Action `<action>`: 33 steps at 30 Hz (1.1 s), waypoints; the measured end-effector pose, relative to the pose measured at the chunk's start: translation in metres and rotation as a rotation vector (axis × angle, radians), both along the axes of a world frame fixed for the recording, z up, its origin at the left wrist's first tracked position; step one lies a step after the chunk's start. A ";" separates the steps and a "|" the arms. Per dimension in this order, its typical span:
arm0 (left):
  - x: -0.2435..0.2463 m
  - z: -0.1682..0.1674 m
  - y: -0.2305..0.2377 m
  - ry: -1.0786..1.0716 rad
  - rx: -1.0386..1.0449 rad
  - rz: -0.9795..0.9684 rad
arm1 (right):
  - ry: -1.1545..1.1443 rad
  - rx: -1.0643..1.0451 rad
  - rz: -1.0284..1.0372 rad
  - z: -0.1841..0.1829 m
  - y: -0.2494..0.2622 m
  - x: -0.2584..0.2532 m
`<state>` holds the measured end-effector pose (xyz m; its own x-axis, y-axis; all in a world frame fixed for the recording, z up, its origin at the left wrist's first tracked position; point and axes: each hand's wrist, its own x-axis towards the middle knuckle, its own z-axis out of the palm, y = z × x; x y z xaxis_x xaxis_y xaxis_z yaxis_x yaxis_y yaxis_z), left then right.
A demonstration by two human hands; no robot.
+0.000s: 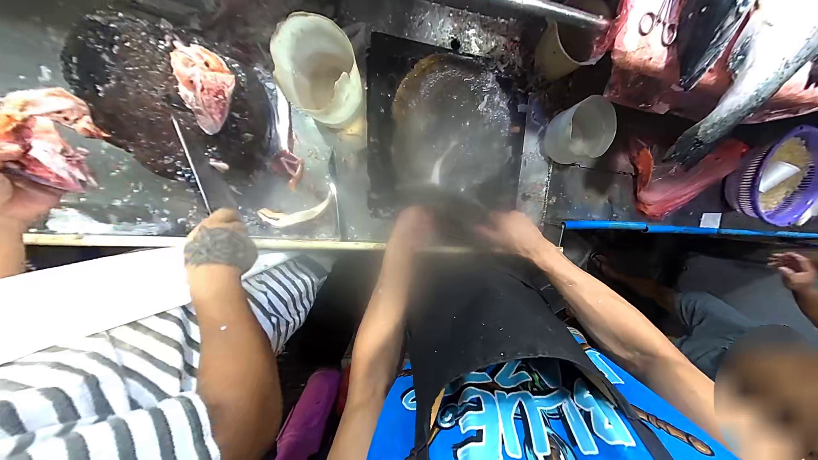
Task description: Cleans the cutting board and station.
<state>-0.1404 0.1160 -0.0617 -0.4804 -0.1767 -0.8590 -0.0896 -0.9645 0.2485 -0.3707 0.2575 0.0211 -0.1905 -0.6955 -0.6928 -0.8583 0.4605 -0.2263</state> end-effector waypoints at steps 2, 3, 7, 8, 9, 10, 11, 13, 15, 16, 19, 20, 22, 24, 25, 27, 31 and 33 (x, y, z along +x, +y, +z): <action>-0.004 0.008 0.001 0.016 -0.025 -0.029 | 0.034 -0.001 -0.040 -0.003 -0.001 -0.008; -0.006 0.012 0.000 0.004 -0.036 -0.036 | 0.046 -0.006 -0.053 -0.004 -0.003 -0.011; -0.005 0.004 0.000 -0.124 -0.087 -0.091 | 0.014 0.000 0.019 0.001 -0.001 -0.004; -0.008 0.005 -0.001 -0.128 -0.139 -0.113 | 0.027 0.003 0.003 -0.002 -0.001 -0.007; -0.013 0.008 -0.005 -0.125 -0.216 -0.134 | 0.042 -0.006 -0.038 -0.005 -0.007 -0.014; -0.018 0.013 -0.009 -0.138 -0.307 -0.156 | 0.052 -0.025 -0.097 -0.007 -0.013 -0.021; -0.022 0.017 -0.013 -0.158 -0.393 -0.193 | 0.071 -0.042 -0.150 -0.011 -0.018 -0.026; -0.025 0.028 -0.018 -0.230 -0.526 -0.291 | 0.112 -0.077 -0.210 -0.017 -0.021 -0.031; -0.023 0.032 -0.017 -0.287 -0.636 -0.388 | 0.112 -0.095 -0.225 -0.012 -0.019 -0.030; -0.019 0.030 -0.012 -0.310 -0.697 -0.437 | 0.081 -0.099 -0.214 -0.005 -0.014 -0.026; -0.006 0.020 0.006 -0.369 -0.860 -0.515 | -0.058 -0.092 -0.096 0.009 0.008 0.003; -0.004 0.017 0.014 -0.386 -0.887 -0.498 | -0.089 -0.084 -0.061 0.011 0.016 0.013; -0.005 0.011 0.021 -0.420 -0.906 -0.510 | -0.078 -0.055 -0.047 0.005 0.022 0.017; -0.009 0.005 0.024 -0.433 -0.943 -0.509 | -0.012 -0.028 -0.100 -0.005 0.017 0.004; -0.011 0.005 0.025 -0.417 -0.950 -0.488 | -0.005 -0.032 -0.137 -0.007 0.012 -0.002; -0.012 0.006 0.030 -0.405 -0.964 -0.467 | -0.030 -0.043 -0.164 -0.002 0.008 -0.005; -0.022 0.035 0.022 -0.636 -1.055 -0.690 | -0.030 -0.037 -0.081 0.010 0.009 0.000; -0.026 0.033 0.016 -0.746 -1.272 -0.655 | -0.041 -0.063 -0.117 0.005 0.012 -0.001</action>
<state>-0.1664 0.1319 -0.0289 -0.3192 -0.8645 -0.3883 -0.8439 0.0728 0.5315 -0.3718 0.2699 0.0265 -0.2450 -0.7129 -0.6571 -0.7891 0.5404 -0.2921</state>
